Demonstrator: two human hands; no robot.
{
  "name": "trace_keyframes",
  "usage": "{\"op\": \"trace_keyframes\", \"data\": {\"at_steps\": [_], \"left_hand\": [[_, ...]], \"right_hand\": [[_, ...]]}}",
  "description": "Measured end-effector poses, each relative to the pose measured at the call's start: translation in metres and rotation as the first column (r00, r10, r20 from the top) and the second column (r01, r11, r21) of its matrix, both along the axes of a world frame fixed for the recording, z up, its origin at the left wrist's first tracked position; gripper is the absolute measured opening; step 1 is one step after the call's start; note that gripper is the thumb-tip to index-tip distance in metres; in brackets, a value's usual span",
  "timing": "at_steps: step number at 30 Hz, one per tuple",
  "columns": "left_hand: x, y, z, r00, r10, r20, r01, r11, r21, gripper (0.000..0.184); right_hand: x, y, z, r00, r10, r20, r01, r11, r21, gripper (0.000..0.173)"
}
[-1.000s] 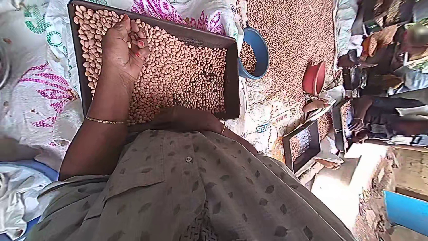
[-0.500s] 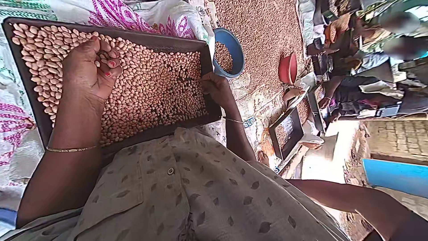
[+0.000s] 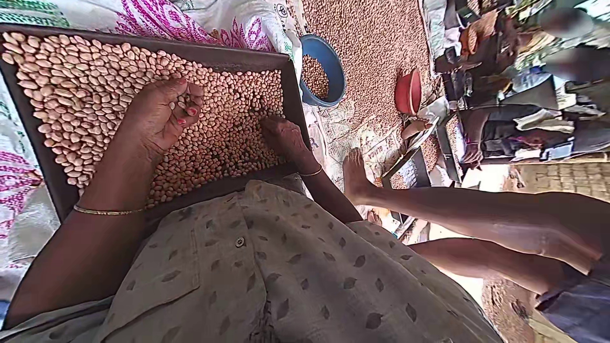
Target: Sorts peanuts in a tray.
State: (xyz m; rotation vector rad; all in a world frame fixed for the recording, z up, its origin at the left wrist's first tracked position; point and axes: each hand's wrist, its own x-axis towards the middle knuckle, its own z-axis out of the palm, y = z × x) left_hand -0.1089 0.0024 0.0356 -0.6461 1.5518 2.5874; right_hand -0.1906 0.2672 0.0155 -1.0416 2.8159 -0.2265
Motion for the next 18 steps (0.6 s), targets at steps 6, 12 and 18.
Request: {"op": "trace_keyframes", "data": {"at_steps": [6,12,18], "left_hand": [[-0.001,0.012,0.001,0.962,-0.265,0.067,0.27,0.959,-0.084,0.048],[0.001,0.022,-0.004,0.891,-0.446,0.085,0.448,0.894,-0.007,0.055],[0.001,0.01,-0.002,0.964,-0.26,0.052,0.259,0.965,0.034,0.034]], "right_hand": [[-0.006,-0.005,0.024,0.992,0.025,0.122,0.018,0.942,-0.336,0.015],[0.021,-0.014,0.052,0.839,0.344,0.422,0.02,0.755,-0.655,0.02],[0.036,-0.003,-0.001,0.85,0.373,0.372,-0.282,0.918,-0.278,0.013]]}}
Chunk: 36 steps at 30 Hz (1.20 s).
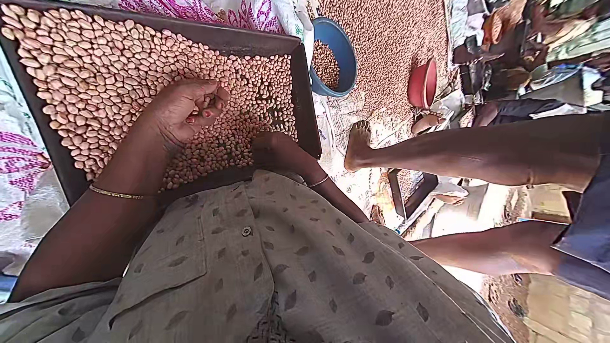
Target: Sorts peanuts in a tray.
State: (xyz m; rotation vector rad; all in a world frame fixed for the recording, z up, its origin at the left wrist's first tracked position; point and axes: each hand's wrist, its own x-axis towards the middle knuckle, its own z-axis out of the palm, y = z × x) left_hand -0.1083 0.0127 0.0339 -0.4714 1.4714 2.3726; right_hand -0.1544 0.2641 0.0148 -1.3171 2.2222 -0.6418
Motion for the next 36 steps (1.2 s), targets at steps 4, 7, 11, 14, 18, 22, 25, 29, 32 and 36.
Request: {"op": "trace_keyframes", "data": {"at_steps": [4,7,11,14,18,22,25,29,32,36], "left_hand": [[0.001,-0.007,0.004,0.991,0.135,-0.019,-0.134,0.991,0.023,0.032],[-0.001,-0.011,0.002,0.977,0.207,-0.048,-0.206,0.978,0.02,0.029],[-0.002,-0.011,-0.002,0.968,0.248,-0.044,-0.246,0.968,0.042,0.031],[-0.003,-0.009,-0.002,0.974,0.215,-0.067,-0.215,0.977,0.016,0.035],[0.0,-0.003,-0.005,0.993,0.119,-0.019,-0.121,0.987,-0.11,0.043],[0.003,0.016,0.007,0.996,-0.058,0.071,0.072,0.976,-0.204,0.051],[0.006,0.025,0.009,0.988,-0.117,0.099,0.128,0.986,-0.108,0.047],[0.002,0.018,0.002,0.999,-0.045,-0.005,0.044,0.998,-0.045,0.046],[0.001,0.003,0.0,0.989,0.137,-0.052,-0.137,0.991,0.0,0.034],[0.001,-0.017,-0.009,0.964,0.253,-0.081,-0.246,0.965,0.088,0.03]], "right_hand": [[0.002,-0.009,0.0,0.995,0.069,-0.074,-0.06,0.99,0.125,0.016],[0.005,-0.012,0.007,0.981,0.124,-0.148,-0.097,0.979,0.179,0.016],[0.012,-0.014,0.014,0.948,0.188,-0.256,-0.145,0.973,0.178,0.012],[0.01,-0.017,0.006,0.934,0.231,-0.274,-0.176,0.961,0.212,0.012],[0.0,-0.019,0.007,0.977,0.171,-0.125,-0.153,0.978,0.143,0.017],[-0.009,-0.027,0.037,0.998,0.012,0.065,0.008,0.954,-0.299,0.015],[-0.017,-0.034,0.051,0.996,-0.063,0.063,0.083,0.907,-0.412,0.021],[-0.051,-0.02,0.043,0.881,-0.398,-0.256,0.386,0.917,-0.1,0.032],[-0.048,-0.011,0.018,0.842,-0.367,-0.396,0.462,0.869,0.177,0.049],[-0.016,0.008,0.019,0.932,-0.27,-0.241,0.311,0.938,0.154,0.04]]}}
